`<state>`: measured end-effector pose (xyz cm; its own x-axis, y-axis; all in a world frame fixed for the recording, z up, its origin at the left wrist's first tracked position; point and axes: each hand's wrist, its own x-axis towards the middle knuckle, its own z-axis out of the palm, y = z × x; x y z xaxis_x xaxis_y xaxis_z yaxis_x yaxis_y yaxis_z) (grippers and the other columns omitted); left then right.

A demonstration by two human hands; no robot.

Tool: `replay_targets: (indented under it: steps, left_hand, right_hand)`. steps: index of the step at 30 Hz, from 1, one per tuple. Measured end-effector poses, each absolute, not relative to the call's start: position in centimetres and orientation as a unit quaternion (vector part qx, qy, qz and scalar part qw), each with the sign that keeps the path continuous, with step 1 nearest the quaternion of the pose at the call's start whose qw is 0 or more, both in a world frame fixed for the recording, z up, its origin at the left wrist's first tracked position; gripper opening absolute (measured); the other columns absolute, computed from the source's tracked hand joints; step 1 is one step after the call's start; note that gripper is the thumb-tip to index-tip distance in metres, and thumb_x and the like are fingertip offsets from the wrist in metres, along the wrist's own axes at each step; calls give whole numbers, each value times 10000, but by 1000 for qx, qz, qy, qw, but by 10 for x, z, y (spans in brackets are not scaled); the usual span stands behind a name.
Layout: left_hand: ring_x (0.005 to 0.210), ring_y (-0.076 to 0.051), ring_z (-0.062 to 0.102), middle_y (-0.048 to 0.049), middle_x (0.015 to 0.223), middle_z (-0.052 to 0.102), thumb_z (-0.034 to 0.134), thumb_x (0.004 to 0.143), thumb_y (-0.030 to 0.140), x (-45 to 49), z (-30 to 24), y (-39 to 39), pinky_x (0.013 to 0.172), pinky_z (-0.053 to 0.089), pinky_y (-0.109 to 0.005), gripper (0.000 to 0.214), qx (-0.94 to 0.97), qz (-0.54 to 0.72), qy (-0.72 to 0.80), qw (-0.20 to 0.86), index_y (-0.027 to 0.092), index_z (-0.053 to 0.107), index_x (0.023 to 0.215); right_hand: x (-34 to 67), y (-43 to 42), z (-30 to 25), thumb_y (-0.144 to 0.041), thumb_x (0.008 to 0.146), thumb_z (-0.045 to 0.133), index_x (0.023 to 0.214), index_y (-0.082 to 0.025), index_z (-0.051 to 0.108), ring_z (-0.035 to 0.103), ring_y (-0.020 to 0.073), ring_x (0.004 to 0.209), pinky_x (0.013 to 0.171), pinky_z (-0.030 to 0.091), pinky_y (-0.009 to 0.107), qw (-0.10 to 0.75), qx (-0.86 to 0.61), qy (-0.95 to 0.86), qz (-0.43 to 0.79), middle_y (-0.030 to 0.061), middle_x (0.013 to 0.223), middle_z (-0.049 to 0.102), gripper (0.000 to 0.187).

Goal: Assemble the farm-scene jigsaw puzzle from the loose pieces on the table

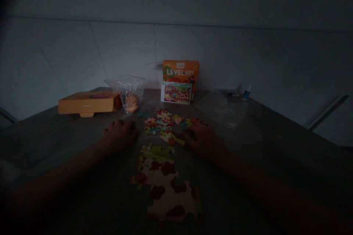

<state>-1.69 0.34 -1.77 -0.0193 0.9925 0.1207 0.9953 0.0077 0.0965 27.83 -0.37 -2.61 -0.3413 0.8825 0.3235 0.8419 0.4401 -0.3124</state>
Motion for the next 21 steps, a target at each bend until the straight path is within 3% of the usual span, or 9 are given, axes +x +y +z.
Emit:
replay_targets:
  steps: [3,6,11,17,21]
  left_hand:
    - [1122,-413,521,-218,1122,588,456,883,382,-21,-19,9,873,433,-589,389,-736,-98,-669,-1,154,631,1145]
    - [1118,-324,552,-170,1054,645,506,857,275,-23,-19,14,958,428,-471,381,-768,-130,-627,-10,140,610,1197]
    - [1076,-287,580,-145,1152,620,610,799,314,-21,-20,17,923,483,-398,478,-762,-221,-608,-36,151,574,1247]
    - [1232,-285,474,-130,1264,567,469,906,280,-20,-26,30,1068,353,-463,367,-778,-224,-587,-8,183,602,1233]
    - [1291,-343,390,-97,1382,484,386,954,362,-23,-31,36,1012,360,-562,371,-784,-182,-593,-17,292,609,1242]
  right_hand:
    - [277,-5,-24,-255,861,525,961,-160,685,610,220,847,738,445,350,217,-522,-823,48,95,942,674,211]
    - [276,-6,-24,-257,857,524,984,-161,692,608,230,869,744,445,364,218,-517,-826,49,95,950,682,231]
    - [278,-4,-26,-267,850,530,993,-162,695,617,224,835,725,448,358,225,-513,-827,50,91,933,695,243]
    - [272,-6,-24,-231,833,563,980,-169,710,636,220,825,736,456,352,226,-512,-826,60,81,906,703,217]
    - [269,-7,-25,-216,831,569,985,-170,711,638,211,833,743,464,337,231,-505,-828,72,79,942,705,215]
